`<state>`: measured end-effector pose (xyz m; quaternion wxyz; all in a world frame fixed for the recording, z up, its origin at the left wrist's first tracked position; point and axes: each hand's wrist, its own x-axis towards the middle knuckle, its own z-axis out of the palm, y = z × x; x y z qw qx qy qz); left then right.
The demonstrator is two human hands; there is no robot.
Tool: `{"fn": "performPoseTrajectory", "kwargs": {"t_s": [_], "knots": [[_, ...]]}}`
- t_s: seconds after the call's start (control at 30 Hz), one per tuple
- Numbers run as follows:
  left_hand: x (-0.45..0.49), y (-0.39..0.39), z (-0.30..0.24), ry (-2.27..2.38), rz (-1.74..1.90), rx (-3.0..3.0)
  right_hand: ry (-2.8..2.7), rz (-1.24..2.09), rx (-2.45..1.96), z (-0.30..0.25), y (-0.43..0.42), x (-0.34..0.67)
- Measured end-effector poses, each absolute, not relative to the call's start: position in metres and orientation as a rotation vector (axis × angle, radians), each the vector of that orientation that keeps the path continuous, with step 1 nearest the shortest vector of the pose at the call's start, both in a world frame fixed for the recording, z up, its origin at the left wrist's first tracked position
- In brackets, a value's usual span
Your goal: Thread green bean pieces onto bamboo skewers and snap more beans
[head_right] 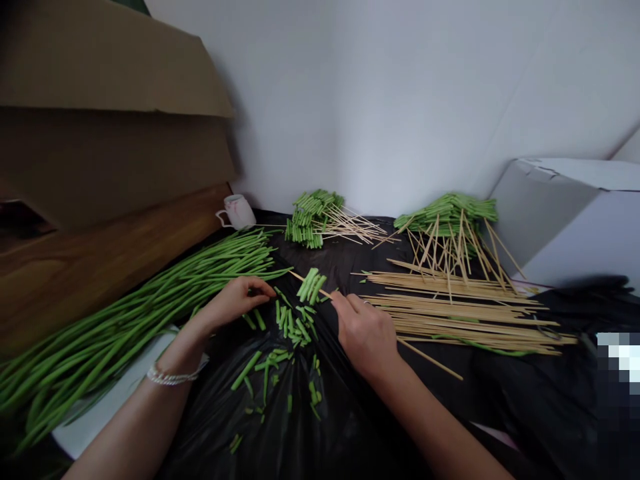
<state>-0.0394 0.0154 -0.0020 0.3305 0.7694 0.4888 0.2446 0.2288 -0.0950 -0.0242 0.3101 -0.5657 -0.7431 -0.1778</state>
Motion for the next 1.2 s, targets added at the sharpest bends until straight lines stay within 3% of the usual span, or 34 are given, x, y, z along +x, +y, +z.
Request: {"fn": "performPoseTrajectory", "kwargs": {"t_s": [0.53,0.83,1.0,1.2], "knots": [[-0.054,0.011,0.014,1.171,0.097,2.233,-1.979,-0.492,-1.475,-0.023,-0.096,0.228],[-0.025,0.007,0.010,1.065,0.897,1.523,-1.923,-0.430,-1.430,-0.023,-0.096,0.229],[-0.012,0.004,0.001,0.947,0.937,1.040,-1.958,-0.446,-1.419,-0.022,-0.096,0.227],[-0.011,0.002,0.003,0.870,0.896,0.937,-1.983,-0.442,-1.427,-0.023,-0.097,0.225]]}}
